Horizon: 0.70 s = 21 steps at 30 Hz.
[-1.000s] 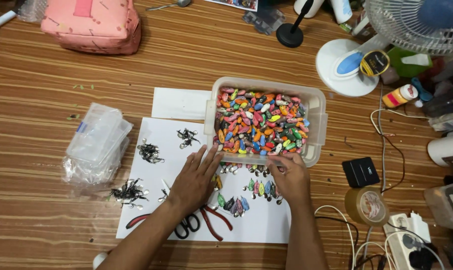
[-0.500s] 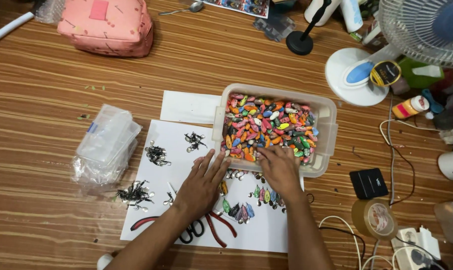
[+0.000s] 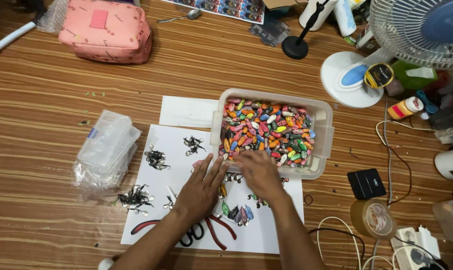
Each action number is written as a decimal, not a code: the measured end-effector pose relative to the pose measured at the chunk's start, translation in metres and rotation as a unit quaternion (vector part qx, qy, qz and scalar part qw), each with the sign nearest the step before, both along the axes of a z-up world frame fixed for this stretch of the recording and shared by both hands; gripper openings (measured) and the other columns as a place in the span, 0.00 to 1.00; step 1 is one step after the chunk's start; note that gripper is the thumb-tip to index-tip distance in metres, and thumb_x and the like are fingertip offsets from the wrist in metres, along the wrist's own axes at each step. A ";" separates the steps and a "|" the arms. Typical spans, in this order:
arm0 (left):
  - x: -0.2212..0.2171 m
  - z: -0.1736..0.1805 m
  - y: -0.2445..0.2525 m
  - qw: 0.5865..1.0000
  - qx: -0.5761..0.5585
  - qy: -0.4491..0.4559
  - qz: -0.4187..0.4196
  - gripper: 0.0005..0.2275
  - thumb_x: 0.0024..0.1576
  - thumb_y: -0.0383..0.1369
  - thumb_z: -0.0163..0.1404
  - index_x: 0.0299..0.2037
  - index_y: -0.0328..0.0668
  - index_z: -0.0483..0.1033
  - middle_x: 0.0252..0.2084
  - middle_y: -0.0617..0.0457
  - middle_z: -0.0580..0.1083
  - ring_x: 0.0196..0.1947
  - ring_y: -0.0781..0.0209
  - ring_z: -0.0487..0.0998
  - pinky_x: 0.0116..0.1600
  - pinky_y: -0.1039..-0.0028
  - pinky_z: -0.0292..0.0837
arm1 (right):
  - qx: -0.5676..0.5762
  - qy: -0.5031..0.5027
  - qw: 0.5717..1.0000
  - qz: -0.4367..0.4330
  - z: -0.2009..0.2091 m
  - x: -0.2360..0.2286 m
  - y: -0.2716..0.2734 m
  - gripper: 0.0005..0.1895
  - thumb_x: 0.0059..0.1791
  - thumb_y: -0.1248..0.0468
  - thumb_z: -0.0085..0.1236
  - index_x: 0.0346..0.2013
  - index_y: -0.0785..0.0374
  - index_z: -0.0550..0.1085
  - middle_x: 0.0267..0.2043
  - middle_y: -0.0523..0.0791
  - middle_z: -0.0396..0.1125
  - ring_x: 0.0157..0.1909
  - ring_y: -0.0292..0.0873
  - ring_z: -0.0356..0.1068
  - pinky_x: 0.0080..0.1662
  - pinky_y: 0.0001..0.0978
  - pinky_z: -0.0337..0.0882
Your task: Assemble fishing lures by attaching hooks to lure bodies using pliers and scissors.
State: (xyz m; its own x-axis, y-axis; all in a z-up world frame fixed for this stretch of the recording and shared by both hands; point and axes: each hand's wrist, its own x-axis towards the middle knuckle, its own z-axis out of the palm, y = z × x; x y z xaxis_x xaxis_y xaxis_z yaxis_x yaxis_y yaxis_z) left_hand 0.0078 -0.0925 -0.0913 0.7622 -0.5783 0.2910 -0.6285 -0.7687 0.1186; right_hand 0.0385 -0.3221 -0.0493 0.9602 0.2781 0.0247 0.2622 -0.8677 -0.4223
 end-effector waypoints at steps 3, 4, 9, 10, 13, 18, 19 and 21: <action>-0.002 -0.003 0.000 1.000 -0.011 -0.027 -0.002 0.33 0.55 0.36 0.46 0.74 0.47 0.55 0.76 0.46 0.56 0.76 0.39 0.52 0.73 0.55 0.52 | -0.082 -0.010 0.996 -0.023 -0.048 0.004 -0.016 0.19 0.54 0.53 0.42 0.54 0.39 0.78 0.59 0.38 0.70 0.62 0.52 0.62 0.57 0.50 0.61; -0.003 0.000 0.000 1.000 -0.010 -0.024 -0.001 0.33 0.55 0.36 0.46 0.74 0.47 0.55 0.76 0.46 0.56 0.76 0.39 0.52 0.73 0.55 0.52 | -0.081 -0.007 0.996 -0.022 -0.045 0.004 -0.019 0.19 0.54 0.53 0.42 0.54 0.39 0.78 0.59 0.38 0.70 0.62 0.52 0.62 0.57 0.50 0.61; 0.002 0.005 0.000 1.000 -0.010 -0.013 -0.005 0.33 0.55 0.36 0.45 0.74 0.46 0.55 0.76 0.45 0.56 0.76 0.38 0.53 0.72 0.54 0.54 | -0.115 0.019 0.988 -0.104 -0.014 0.003 -0.023 0.20 0.55 0.49 0.40 0.55 0.45 0.77 0.63 0.37 0.68 0.62 0.53 0.62 0.59 0.57 0.62; 0.000 0.006 0.000 1.000 -0.008 -0.005 -0.007 0.33 0.55 0.36 0.45 0.74 0.46 0.55 0.76 0.45 0.56 0.76 0.38 0.53 0.72 0.54 0.54 | -0.114 0.028 0.988 -0.105 -0.017 0.001 -0.024 0.20 0.55 0.49 0.40 0.55 0.45 0.77 0.63 0.37 0.68 0.62 0.53 0.62 0.59 0.57 0.62; 0.000 0.010 0.000 1.000 -0.010 0.009 -0.005 0.34 0.54 0.36 0.46 0.75 0.46 0.55 0.76 0.45 0.55 0.76 0.37 0.52 0.72 0.53 0.56 | -0.085 -0.022 0.991 -0.099 -0.023 0.000 -0.025 0.19 0.54 0.49 0.44 0.55 0.44 0.77 0.61 0.36 0.69 0.63 0.50 0.62 0.57 0.52 0.62; -0.002 0.010 -0.001 1.000 -0.005 0.023 0.000 0.34 0.55 0.35 0.45 0.75 0.46 0.53 0.77 0.45 0.53 0.77 0.38 0.50 0.73 0.54 0.54 | -0.001 -0.067 0.998 -0.020 -0.006 -0.001 0.003 0.21 0.54 0.53 0.46 0.61 0.43 0.74 0.64 0.41 0.67 0.63 0.54 0.61 0.57 0.53 0.62; -0.002 0.009 -0.001 1.000 -0.003 0.025 0.000 0.34 0.55 0.35 0.45 0.75 0.46 0.53 0.77 0.45 0.53 0.77 0.38 0.50 0.73 0.54 0.54 | 0.000 -0.065 0.998 -0.020 -0.006 -0.002 0.008 0.21 0.54 0.53 0.46 0.61 0.43 0.74 0.64 0.41 0.67 0.63 0.54 0.61 0.57 0.53 0.62; -0.004 0.004 0.001 0.999 0.003 0.032 -0.003 0.34 0.55 0.36 0.46 0.76 0.46 0.52 0.78 0.45 0.52 0.77 0.38 0.48 0.73 0.54 0.54 | -0.036 -0.087 0.995 0.011 -0.009 -0.006 0.017 0.19 0.58 0.49 0.42 0.60 0.42 0.74 0.67 0.42 0.64 0.66 0.57 0.58 0.59 0.57 0.58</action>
